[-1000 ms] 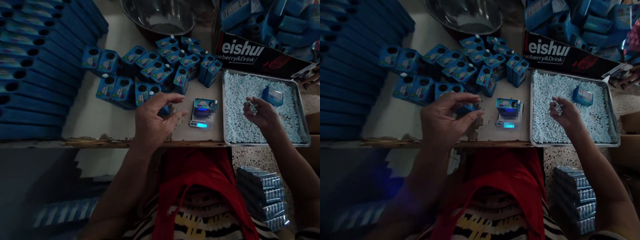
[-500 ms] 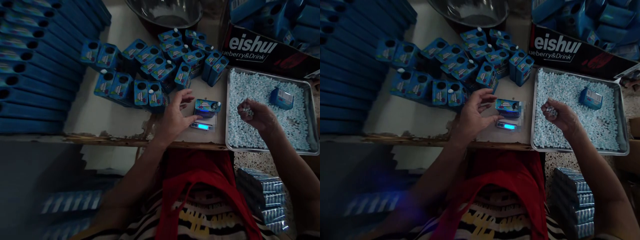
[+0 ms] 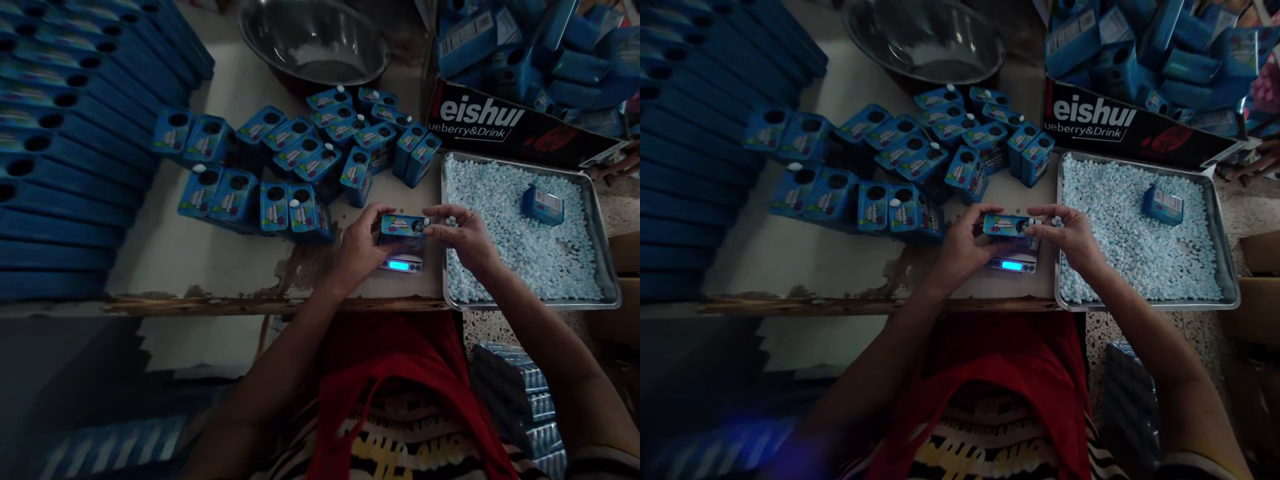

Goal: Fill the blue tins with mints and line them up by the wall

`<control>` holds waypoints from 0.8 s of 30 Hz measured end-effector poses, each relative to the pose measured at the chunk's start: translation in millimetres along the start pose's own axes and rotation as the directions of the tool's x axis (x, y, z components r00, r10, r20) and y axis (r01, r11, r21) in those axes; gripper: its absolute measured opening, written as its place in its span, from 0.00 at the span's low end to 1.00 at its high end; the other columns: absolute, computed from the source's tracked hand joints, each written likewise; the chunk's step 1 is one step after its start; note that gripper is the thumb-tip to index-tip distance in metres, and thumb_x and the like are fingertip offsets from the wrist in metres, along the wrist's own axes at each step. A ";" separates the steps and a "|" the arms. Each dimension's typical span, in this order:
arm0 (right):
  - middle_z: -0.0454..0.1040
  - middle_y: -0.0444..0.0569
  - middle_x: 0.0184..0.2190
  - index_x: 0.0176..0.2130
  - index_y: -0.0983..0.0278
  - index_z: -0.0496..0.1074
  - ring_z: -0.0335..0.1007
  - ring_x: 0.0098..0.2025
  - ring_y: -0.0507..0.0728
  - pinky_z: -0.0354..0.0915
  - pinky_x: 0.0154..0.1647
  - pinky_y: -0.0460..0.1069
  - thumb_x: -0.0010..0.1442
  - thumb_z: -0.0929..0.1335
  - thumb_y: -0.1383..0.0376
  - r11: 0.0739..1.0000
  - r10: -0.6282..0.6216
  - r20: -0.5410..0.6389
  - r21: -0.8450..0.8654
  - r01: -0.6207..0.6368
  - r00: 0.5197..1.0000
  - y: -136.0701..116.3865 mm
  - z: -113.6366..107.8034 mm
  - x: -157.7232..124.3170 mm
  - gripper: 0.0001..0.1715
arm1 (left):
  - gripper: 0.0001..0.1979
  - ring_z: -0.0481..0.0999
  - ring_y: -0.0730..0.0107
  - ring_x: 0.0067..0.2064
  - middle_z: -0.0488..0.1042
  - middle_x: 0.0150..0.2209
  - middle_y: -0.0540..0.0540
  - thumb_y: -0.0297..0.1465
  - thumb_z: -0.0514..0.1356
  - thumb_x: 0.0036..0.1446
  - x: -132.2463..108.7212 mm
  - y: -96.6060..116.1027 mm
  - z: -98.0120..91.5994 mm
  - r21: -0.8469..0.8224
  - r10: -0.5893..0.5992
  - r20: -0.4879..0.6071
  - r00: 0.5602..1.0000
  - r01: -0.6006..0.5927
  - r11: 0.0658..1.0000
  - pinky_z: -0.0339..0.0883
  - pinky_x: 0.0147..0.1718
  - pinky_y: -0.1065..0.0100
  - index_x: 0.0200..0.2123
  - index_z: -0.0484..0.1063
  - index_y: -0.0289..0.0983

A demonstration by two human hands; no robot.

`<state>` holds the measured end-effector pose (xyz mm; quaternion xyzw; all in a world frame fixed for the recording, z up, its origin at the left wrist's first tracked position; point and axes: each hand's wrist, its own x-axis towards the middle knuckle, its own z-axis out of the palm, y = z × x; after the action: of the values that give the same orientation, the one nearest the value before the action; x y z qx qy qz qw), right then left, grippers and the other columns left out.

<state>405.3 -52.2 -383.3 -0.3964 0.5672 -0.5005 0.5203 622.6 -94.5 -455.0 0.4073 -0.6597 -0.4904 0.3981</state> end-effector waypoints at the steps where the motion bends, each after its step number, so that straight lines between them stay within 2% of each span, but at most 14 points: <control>1: 0.68 0.39 0.25 0.39 0.61 0.87 0.60 0.28 0.49 0.54 0.25 0.45 0.44 0.88 0.60 1.000 -0.017 -0.005 -0.013 0.017 1.000 2.0 3.9 0.2 0.22 | 0.31 0.87 0.55 0.53 0.85 0.52 0.42 0.41 0.81 0.55 0.5 1.1 0.9 0.025 0.000 0.003 1.000 0.000 1.000 0.80 0.54 0.60 0.57 0.77 0.40; 4: 0.65 0.39 0.24 0.36 0.62 0.86 0.58 0.26 0.49 0.55 0.25 0.46 0.50 0.86 0.55 0.998 -0.028 -0.066 0.052 0.031 0.997 9.4 9.4 1.6 0.18 | 0.25 0.86 0.56 0.47 0.86 0.46 0.46 0.39 0.80 0.57 4.6 9.7 3.1 0.123 0.026 0.021 0.999 -0.028 0.992 0.79 0.49 0.62 0.54 0.79 0.41; 6: 0.63 0.38 0.23 0.36 0.61 0.84 0.56 0.25 0.49 0.55 0.23 0.46 0.56 0.83 0.51 0.986 0.009 -0.135 0.169 0.014 0.991 14.1 3.7 1.3 0.18 | 0.22 0.85 0.55 0.49 0.86 0.48 0.46 0.34 0.79 0.58 10.7 20.6 5.1 0.190 0.084 0.056 0.995 -0.093 0.977 0.78 0.51 0.61 0.54 0.80 0.42; 8: 0.67 0.41 0.25 0.34 0.59 0.82 0.61 0.27 0.50 0.60 0.26 0.47 0.60 0.79 0.52 0.969 0.022 -0.228 0.245 0.035 0.973 16.7 -11.2 -2.5 0.14 | 0.21 0.84 0.53 0.52 0.85 0.51 0.45 0.30 0.76 0.60 19.8 34.8 9.2 0.260 0.184 0.124 0.975 -0.211 0.942 0.77 0.55 0.58 0.55 0.80 0.42; 9: 0.72 0.43 0.29 0.33 0.58 0.81 0.68 0.32 0.52 0.64 0.30 0.47 0.60 0.78 0.55 0.969 -0.001 -0.277 0.238 0.069 0.961 16.8 -21.4 -6.3 0.11 | 0.20 0.83 0.52 0.53 0.85 0.51 0.44 0.29 0.75 0.60 24.9 42.6 12.6 0.292 0.242 0.169 0.955 -0.283 0.914 0.76 0.57 0.57 0.55 0.81 0.42; 11: 0.82 0.47 0.44 0.31 0.57 0.81 0.77 0.51 0.58 0.72 0.44 0.50 0.57 0.77 0.62 0.979 -0.117 -0.362 0.116 0.169 0.925 15.6 -43.6 -17.6 0.04 | 0.19 0.81 0.51 0.56 0.84 0.52 0.43 0.25 0.71 0.63 34.8 58.2 23.0 0.341 0.356 0.265 0.896 -0.432 0.835 0.74 0.61 0.53 0.56 0.82 0.43; 13: 0.83 0.45 0.57 0.32 0.56 0.82 0.71 0.67 0.62 0.72 0.57 0.55 0.55 0.78 0.67 0.970 -0.224 -0.416 -0.011 0.241 0.882 14.9 -62.4 -31.2 0.04 | 0.20 0.80 0.50 0.58 0.84 0.54 0.45 0.21 0.66 0.64 41.9 73.1 38.1 0.362 0.451 0.332 0.829 -0.553 0.750 0.69 0.68 0.46 0.55 0.83 0.47; 15: 0.83 0.46 0.58 0.36 0.54 0.84 0.71 0.68 0.62 0.71 0.61 0.56 0.59 0.77 0.62 0.966 -0.216 -0.469 0.024 0.257 0.856 18.0 -73.2 -42.0 0.03 | 0.20 0.79 0.51 0.60 0.85 0.54 0.47 0.20 0.63 0.67 45.2 86.6 56.2 0.344 0.524 0.375 0.765 -0.639 0.688 0.57 0.76 0.36 0.51 0.85 0.50; 16: 0.84 0.48 0.54 0.39 0.54 0.84 0.74 0.63 0.61 0.72 0.59 0.56 0.61 0.77 0.57 0.962 -0.151 -0.482 0.129 0.240 0.863 21.3 -75.2 -45.2 0.06 | 0.18 0.79 0.51 0.62 0.85 0.54 0.48 0.21 0.62 0.69 45.8 92.7 65.4 0.318 0.552 0.403 0.730 -0.678 0.663 0.48 0.79 0.32 0.49 0.85 0.51; 18: 0.84 0.49 0.47 0.44 0.55 0.84 0.77 0.52 0.59 0.75 0.51 0.54 0.64 0.75 0.49 0.902 0.017 -0.415 0.398 0.165 0.910 30.5 -74.1 -46.7 0.15 | 0.16 0.79 0.54 0.64 0.85 0.52 0.49 0.24 0.60 0.73 46.8 102.5 82.3 0.254 0.589 0.477 0.652 -0.744 0.618 0.35 0.81 0.28 0.46 0.84 0.51; 21: 0.81 0.47 0.41 0.44 0.56 0.79 0.76 0.44 0.58 0.78 0.46 0.53 0.66 0.75 0.45 0.727 0.169 -0.224 0.685 0.032 0.960 44.6 -65.8 -42.0 0.19 | 0.17 0.80 0.57 0.64 0.84 0.52 0.50 0.24 0.56 0.75 52.4 107.6 100.1 0.211 0.596 0.591 0.543 -0.818 0.535 0.30 0.81 0.26 0.45 0.83 0.50; 23: 0.79 0.45 0.37 0.41 0.57 0.75 0.76 0.43 0.57 0.79 0.48 0.54 0.66 0.77 0.49 0.594 0.239 -0.156 0.804 -0.018 0.958 50.1 -60.6 -38.2 0.17 | 0.17 0.80 0.56 0.64 0.84 0.52 0.49 0.24 0.56 0.74 58.5 103.4 104.6 0.240 0.577 0.621 0.531 -0.829 0.505 0.33 0.81 0.26 0.45 0.83 0.49; 24: 0.78 0.45 0.36 0.39 0.58 0.74 0.76 0.42 0.57 0.79 0.49 0.54 0.64 0.78 0.51 0.529 0.279 -0.130 0.848 -0.039 0.952 51.2 -59.1 -36.4 0.17 | 0.16 0.79 0.54 0.65 0.85 0.52 0.49 0.24 0.57 0.74 61.1 99.5 104.3 0.268 0.569 0.610 0.551 -0.820 0.506 0.36 0.81 0.26 0.45 0.83 0.49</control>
<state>355.9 1.8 -428.9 0.0199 0.3541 -0.7053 0.6139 490.1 -99.0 -371.8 0.0641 -0.9465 -0.1580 0.2741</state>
